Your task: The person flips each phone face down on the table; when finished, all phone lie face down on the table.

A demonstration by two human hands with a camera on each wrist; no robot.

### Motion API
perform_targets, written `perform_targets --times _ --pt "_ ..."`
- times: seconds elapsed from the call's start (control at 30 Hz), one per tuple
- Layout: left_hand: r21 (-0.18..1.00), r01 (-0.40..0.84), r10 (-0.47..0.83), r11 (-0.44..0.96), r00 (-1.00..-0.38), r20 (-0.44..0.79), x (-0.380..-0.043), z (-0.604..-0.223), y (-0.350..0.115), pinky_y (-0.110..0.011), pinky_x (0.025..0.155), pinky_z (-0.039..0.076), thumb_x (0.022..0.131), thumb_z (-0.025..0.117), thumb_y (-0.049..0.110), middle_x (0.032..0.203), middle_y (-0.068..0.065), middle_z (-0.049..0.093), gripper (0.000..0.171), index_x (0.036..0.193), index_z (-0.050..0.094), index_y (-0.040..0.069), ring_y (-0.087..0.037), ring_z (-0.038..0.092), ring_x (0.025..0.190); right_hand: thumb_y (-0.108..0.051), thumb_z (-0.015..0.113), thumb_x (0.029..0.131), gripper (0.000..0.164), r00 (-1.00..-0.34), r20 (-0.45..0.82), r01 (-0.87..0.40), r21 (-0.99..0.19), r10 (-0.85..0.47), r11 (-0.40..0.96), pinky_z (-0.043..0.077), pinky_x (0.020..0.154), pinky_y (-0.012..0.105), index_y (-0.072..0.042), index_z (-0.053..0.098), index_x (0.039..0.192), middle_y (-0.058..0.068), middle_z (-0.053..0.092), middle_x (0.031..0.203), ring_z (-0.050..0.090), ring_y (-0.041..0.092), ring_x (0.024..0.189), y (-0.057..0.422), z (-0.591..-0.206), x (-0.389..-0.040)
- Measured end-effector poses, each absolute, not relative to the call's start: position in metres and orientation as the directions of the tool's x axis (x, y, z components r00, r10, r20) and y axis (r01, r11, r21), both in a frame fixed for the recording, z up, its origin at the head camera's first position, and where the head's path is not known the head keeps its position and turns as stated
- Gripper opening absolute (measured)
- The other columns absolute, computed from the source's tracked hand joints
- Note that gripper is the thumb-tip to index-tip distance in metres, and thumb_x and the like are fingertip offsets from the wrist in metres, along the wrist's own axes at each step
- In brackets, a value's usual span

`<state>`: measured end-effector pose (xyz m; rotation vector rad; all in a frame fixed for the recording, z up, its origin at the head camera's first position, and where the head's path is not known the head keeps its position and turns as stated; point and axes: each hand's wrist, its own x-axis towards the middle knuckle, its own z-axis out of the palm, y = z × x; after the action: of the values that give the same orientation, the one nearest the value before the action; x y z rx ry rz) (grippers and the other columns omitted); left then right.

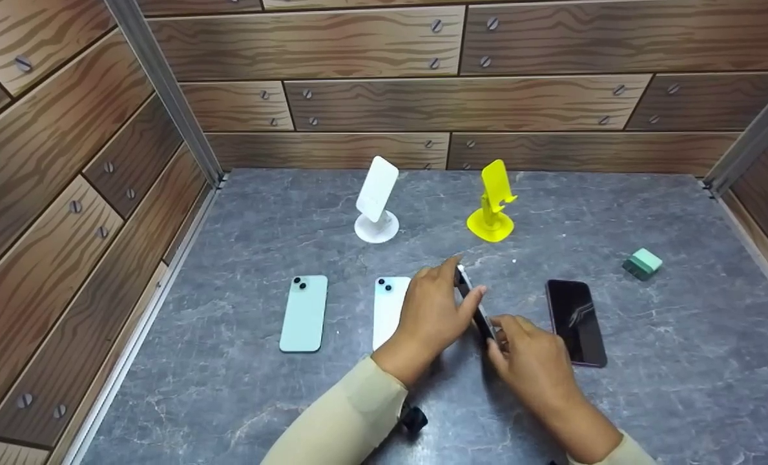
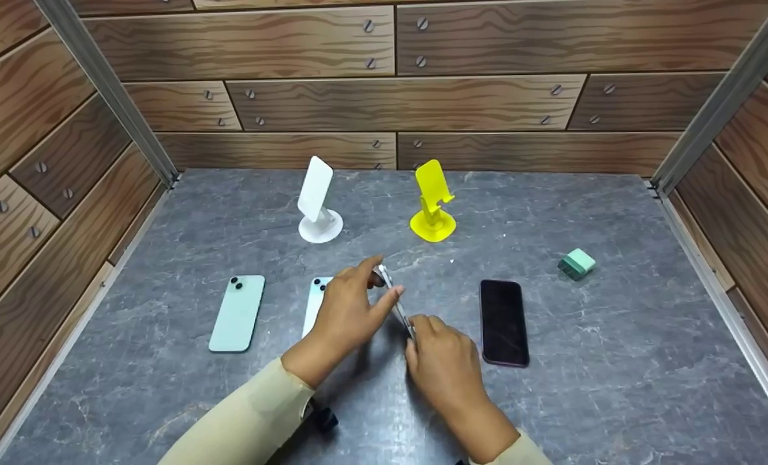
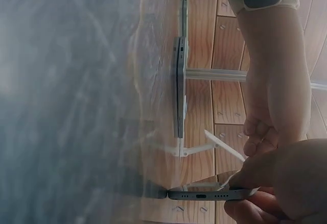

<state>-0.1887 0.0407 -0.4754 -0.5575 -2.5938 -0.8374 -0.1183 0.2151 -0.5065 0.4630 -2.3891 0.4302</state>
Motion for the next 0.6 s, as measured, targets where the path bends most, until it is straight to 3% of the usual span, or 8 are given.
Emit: perform_targets --times 0.17,0.33,0.47,0.6 --pt "0.415 0.477 0.247 0.775 -0.833 0.496 -0.191 -0.4778 0.0419 -0.041 0.098 0.057 0.101 0.076 0.037 0.117 -0.015 0.082 0.053 0.137 0.069 -0.001 -0.029 0.074 0.1 -0.007 0.095 0.073 0.039 -0.708 0.66 -0.464 -0.164 -0.252 0.871 0.058 0.055 0.042 -0.005 0.077 0.107 0.003 0.076 0.084 0.072 0.02 0.064 0.2132 -0.506 -0.1171" --pt "0.43 0.485 0.227 0.762 -0.821 0.524 -0.1914 -0.4785 0.0431 -0.041 0.092 0.06 0.098 0.078 0.028 0.111 -0.015 0.083 0.045 0.13 0.072 -0.002 -0.029 0.074 0.094 -0.009 0.096 0.073 0.042 -0.723 0.647 -0.484 -0.221 -0.244 0.846 0.06 0.058 0.037 -0.006 0.078 0.111 0.001 0.076 0.086 0.072 0.015 0.065 0.2109 -0.508 -0.1165" --pt "0.481 0.48 0.209 0.734 -0.833 0.512 -0.191 -0.4777 0.0437 -0.038 0.083 0.062 0.096 0.079 0.023 0.105 -0.011 0.084 0.04 0.129 0.075 0.0 -0.026 0.075 0.089 -0.016 0.098 0.074 0.052 -0.772 0.588 -0.458 -0.253 -0.24 0.852 0.06 0.06 0.039 -0.005 0.077 0.121 0.001 0.076 0.091 0.071 0.016 0.068 0.2104 -0.5094 -0.1159" --pt "0.531 0.467 0.216 0.707 -0.858 0.467 -0.1915 -0.479 0.0431 -0.036 0.08 0.062 0.099 0.079 0.02 0.1 -0.008 0.084 0.04 0.135 0.075 0.001 -0.023 0.075 0.088 -0.022 0.098 0.077 0.063 -0.845 0.479 -0.396 -0.258 -0.239 0.881 0.06 0.064 0.048 -0.003 0.074 0.132 0.009 0.077 0.103 0.072 0.028 0.073 0.2135 -0.5098 -0.1156"
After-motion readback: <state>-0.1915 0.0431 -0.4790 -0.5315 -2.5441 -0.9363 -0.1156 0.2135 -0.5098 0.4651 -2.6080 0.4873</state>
